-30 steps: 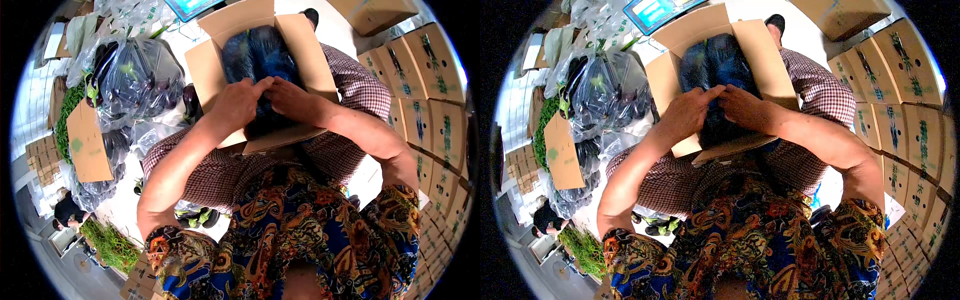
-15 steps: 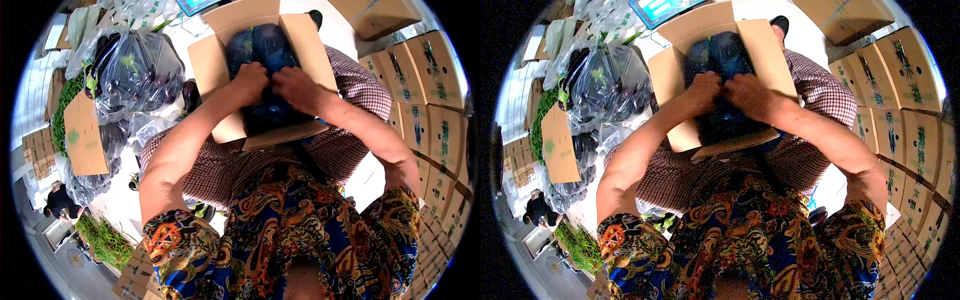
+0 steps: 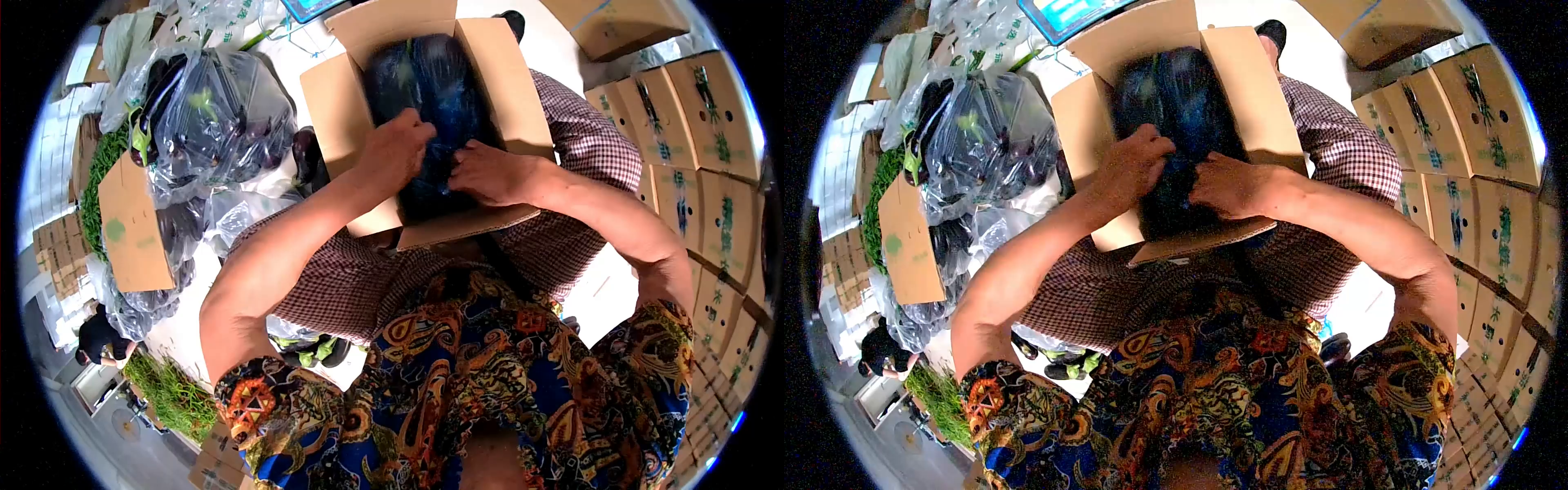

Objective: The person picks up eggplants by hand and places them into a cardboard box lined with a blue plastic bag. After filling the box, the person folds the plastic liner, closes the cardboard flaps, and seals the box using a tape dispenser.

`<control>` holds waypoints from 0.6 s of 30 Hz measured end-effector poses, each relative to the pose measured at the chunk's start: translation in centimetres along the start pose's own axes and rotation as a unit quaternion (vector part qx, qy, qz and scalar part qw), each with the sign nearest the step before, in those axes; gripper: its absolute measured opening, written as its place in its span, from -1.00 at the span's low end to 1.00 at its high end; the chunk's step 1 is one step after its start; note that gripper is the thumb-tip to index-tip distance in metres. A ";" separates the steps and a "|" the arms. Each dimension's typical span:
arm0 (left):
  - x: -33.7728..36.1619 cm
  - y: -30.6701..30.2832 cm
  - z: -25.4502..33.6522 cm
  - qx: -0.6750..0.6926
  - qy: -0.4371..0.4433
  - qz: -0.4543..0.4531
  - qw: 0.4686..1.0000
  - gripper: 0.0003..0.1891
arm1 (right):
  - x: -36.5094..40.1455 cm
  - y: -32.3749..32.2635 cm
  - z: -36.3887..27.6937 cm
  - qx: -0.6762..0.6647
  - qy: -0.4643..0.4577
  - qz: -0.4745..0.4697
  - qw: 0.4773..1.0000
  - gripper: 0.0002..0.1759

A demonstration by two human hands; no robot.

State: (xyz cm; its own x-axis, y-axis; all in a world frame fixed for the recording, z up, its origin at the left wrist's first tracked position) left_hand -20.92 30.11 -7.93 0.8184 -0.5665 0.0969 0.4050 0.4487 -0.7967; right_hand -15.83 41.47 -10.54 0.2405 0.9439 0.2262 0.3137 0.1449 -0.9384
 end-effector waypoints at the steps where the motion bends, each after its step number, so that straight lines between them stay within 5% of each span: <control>1: -0.7 0.8 0.3 -0.004 -0.004 -0.033 0.999 -0.75 | 0.0 0.2 -0.2 -0.011 -0.007 -0.003 1.000 -0.75; 4: -3.3 3.1 1.4 -0.139 0.124 -0.010 0.982 -0.85 | -0.4 0.5 -0.3 -0.026 -0.025 0.002 0.999 -0.75; 10: -1.4 5.1 2.7 -0.143 0.092 -0.228 0.959 -0.81 | -0.8 -1.6 -0.4 -0.110 0.020 -0.049 0.992 -0.73; 13: 0.5 1.2 2.1 -0.035 0.181 0.111 0.977 -0.80 | 0.5 -3.5 0.0 -0.169 0.078 -0.068 0.980 -0.74; 15: 0.3 0.2 0.9 -0.053 0.141 0.043 0.988 -0.78 | 1.7 -4.6 0.5 -0.219 0.098 0.005 0.971 -0.76; 16: 0.1 -0.4 0.7 -0.064 0.120 0.012 0.991 -0.78 | 1.6 -4.5 0.2 -0.139 0.078 0.110 0.981 -0.78; 18: 0.2 2.2 1.2 -0.117 0.185 -0.068 0.973 -0.82 | 0.0 -2.7 0.2 -0.059 0.057 -0.007 0.997 -0.78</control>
State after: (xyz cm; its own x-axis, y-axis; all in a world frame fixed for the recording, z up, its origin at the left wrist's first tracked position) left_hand -19.43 31.81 -8.95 0.5433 -0.8392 0.0246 0.3606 0.2068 -0.9095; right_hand -16.82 41.09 -8.04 0.3358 0.9015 0.2729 0.4216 0.1153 -0.8994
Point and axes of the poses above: each hand's wrist, its own x-axis away from the middle knuckle, its own y-axis out of the palm, z = x × y, the point moved 7 cm from there along -x, towards the middle knuckle, and after that the axes turned 7 degrees about x, right-handed, at the moved point
